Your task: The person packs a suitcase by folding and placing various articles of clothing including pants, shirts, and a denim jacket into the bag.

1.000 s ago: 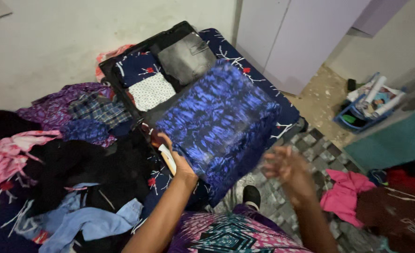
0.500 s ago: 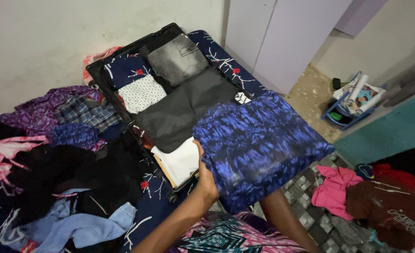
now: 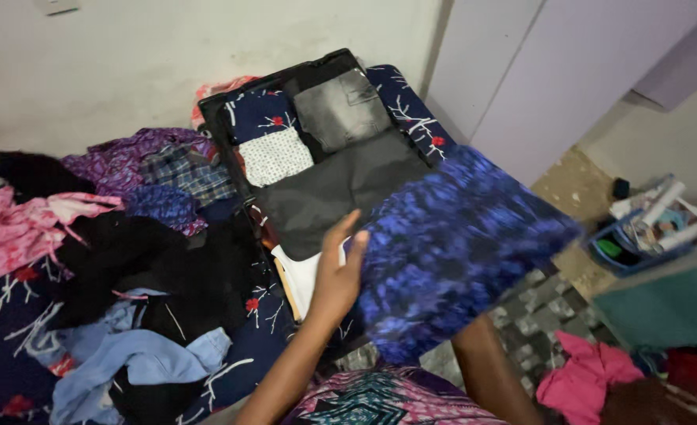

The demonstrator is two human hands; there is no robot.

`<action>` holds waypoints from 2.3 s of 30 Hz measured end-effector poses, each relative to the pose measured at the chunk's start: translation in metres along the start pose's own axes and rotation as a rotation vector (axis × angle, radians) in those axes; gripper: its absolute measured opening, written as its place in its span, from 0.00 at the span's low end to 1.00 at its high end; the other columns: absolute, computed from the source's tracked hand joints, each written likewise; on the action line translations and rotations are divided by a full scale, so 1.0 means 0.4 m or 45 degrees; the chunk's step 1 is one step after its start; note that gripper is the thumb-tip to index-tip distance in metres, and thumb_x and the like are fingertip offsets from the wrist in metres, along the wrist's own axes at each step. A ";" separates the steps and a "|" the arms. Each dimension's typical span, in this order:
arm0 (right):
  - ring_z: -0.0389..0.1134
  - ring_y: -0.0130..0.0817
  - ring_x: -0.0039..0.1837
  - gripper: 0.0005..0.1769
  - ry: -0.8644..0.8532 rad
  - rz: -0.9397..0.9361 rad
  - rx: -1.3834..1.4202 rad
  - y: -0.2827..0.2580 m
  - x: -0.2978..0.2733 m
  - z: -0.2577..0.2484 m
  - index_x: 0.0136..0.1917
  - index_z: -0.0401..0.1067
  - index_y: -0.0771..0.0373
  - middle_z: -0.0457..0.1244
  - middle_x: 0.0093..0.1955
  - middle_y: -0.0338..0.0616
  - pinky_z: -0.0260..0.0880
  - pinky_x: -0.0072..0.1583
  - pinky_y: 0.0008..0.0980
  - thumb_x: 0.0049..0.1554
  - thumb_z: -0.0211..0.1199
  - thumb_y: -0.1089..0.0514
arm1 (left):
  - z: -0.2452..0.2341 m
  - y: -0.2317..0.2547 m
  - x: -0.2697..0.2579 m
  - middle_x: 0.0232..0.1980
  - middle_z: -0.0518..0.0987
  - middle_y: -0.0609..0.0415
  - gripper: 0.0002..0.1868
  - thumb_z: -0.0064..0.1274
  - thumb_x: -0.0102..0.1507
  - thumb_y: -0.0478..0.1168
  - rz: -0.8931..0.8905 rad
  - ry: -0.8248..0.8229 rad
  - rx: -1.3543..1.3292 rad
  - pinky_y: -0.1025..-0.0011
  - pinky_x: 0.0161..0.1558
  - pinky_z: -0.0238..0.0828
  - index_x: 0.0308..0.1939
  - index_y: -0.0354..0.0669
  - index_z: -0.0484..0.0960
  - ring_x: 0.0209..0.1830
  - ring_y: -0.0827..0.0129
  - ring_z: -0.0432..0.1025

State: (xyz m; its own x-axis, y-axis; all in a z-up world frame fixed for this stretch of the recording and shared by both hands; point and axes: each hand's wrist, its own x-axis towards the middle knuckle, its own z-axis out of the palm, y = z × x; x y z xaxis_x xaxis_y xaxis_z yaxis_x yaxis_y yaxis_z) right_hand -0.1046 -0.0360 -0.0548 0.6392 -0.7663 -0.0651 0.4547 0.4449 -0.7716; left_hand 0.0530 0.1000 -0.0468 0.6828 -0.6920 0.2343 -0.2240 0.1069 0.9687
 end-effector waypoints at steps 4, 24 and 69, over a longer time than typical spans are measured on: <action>0.46 0.52 0.82 0.51 -0.054 -0.213 -0.526 0.008 0.133 0.040 0.79 0.54 0.59 0.48 0.82 0.56 0.46 0.75 0.56 0.56 0.54 0.25 | 0.091 0.001 0.055 0.71 0.72 0.49 0.29 0.42 0.71 0.53 -0.246 -0.157 -0.115 0.67 0.69 0.58 0.72 0.42 0.69 0.70 0.61 0.67; 0.63 0.50 0.74 0.57 -0.754 0.216 -1.429 -0.099 0.452 0.052 0.79 0.55 0.54 0.59 0.73 0.57 0.63 0.70 0.45 0.45 0.67 0.28 | 0.247 -0.046 0.019 0.65 0.76 0.48 0.37 0.38 0.66 0.63 -0.881 -0.047 -1.760 0.63 0.65 0.63 0.68 0.39 0.72 0.63 0.60 0.71; 0.67 0.36 0.60 0.38 0.199 0.679 -1.137 0.368 0.502 -0.290 0.71 0.68 0.65 0.67 0.63 0.47 0.67 0.61 0.36 0.50 0.70 0.51 | -0.371 -0.744 0.042 0.43 0.85 0.47 0.27 0.58 0.64 0.55 -1.317 0.196 -0.045 0.61 0.43 0.71 0.49 0.30 0.85 0.40 0.68 0.74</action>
State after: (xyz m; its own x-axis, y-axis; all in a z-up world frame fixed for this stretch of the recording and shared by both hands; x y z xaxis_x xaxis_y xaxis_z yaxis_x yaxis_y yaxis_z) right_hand 0.0187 -0.1781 -0.2549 0.5060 -0.6513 -0.5654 -0.5248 0.2877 -0.8011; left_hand 0.2344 0.1626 -0.3190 0.6114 -0.3595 -0.7049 0.5390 -0.4629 0.7037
